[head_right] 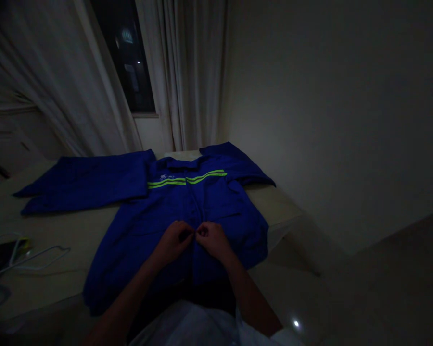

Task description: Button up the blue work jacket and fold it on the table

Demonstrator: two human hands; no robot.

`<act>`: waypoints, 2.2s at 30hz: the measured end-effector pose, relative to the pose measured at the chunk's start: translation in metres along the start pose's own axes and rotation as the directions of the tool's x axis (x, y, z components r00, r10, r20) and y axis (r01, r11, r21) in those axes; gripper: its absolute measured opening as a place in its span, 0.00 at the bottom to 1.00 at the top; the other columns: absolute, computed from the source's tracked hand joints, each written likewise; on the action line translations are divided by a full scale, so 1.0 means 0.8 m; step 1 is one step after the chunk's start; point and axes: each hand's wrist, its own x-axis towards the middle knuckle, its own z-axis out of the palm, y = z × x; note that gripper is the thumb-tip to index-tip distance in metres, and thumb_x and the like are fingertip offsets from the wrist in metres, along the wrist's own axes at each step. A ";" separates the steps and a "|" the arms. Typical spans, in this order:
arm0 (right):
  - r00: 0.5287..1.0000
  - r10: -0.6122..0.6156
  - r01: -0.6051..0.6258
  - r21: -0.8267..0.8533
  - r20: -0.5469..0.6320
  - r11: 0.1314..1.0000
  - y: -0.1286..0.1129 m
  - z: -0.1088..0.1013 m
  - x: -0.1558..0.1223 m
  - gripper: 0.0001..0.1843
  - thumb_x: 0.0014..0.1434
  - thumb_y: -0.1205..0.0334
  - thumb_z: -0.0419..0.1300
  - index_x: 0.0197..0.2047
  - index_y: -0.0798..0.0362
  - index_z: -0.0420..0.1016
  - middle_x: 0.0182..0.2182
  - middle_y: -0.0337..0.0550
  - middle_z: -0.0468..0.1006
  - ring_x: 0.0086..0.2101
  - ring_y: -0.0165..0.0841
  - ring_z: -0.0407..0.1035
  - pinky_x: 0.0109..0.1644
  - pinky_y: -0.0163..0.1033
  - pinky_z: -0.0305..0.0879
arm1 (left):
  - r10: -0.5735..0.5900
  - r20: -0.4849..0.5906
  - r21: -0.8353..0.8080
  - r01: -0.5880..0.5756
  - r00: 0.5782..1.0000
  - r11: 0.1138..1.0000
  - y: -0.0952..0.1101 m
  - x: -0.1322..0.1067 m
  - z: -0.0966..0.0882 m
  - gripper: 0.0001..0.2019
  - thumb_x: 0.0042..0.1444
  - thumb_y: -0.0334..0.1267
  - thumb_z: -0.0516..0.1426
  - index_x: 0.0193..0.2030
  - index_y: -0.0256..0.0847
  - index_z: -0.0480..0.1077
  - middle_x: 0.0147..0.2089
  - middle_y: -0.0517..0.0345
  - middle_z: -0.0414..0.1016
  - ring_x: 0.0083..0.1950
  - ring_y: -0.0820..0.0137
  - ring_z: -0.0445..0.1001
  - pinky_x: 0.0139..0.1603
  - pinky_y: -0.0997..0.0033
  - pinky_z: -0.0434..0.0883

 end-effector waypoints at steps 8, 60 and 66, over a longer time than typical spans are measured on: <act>0.998 -0.019 0.018 0.020 0.067 1.000 0.003 -0.002 0.007 0.05 0.55 0.68 0.66 0.36 0.53 0.83 0.26 0.36 0.78 0.28 0.28 0.69 0.33 0.32 0.60 | -0.021 -0.012 -0.013 0.021 1.000 1.000 -0.003 0.002 0.007 0.05 0.60 0.29 0.58 0.36 0.43 0.73 0.37 0.56 0.76 0.42 0.63 0.72 0.45 0.63 0.67; 1.000 -0.017 0.017 -0.004 0.004 1.000 -0.006 0.001 0.000 0.03 0.55 0.66 0.68 0.35 0.52 0.83 0.24 0.33 0.75 0.26 0.28 0.67 0.32 0.33 0.57 | 0.043 0.132 0.366 -0.089 0.990 0.927 0.027 -0.052 -0.010 0.16 0.70 0.34 0.54 0.59 0.52 0.76 0.64 0.58 0.77 0.59 0.58 0.71 0.55 0.51 0.71; 1.000 0.002 -0.003 0.019 0.025 1.000 -0.005 0.001 0.004 0.03 0.58 0.63 0.68 0.33 0.52 0.83 0.23 0.34 0.75 0.26 0.28 0.67 0.32 0.33 0.57 | 0.098 0.113 0.406 -0.136 0.989 0.904 0.025 -0.057 -0.005 0.20 0.69 0.33 0.54 0.65 0.51 0.71 0.66 0.56 0.75 0.60 0.57 0.71 0.56 0.49 0.70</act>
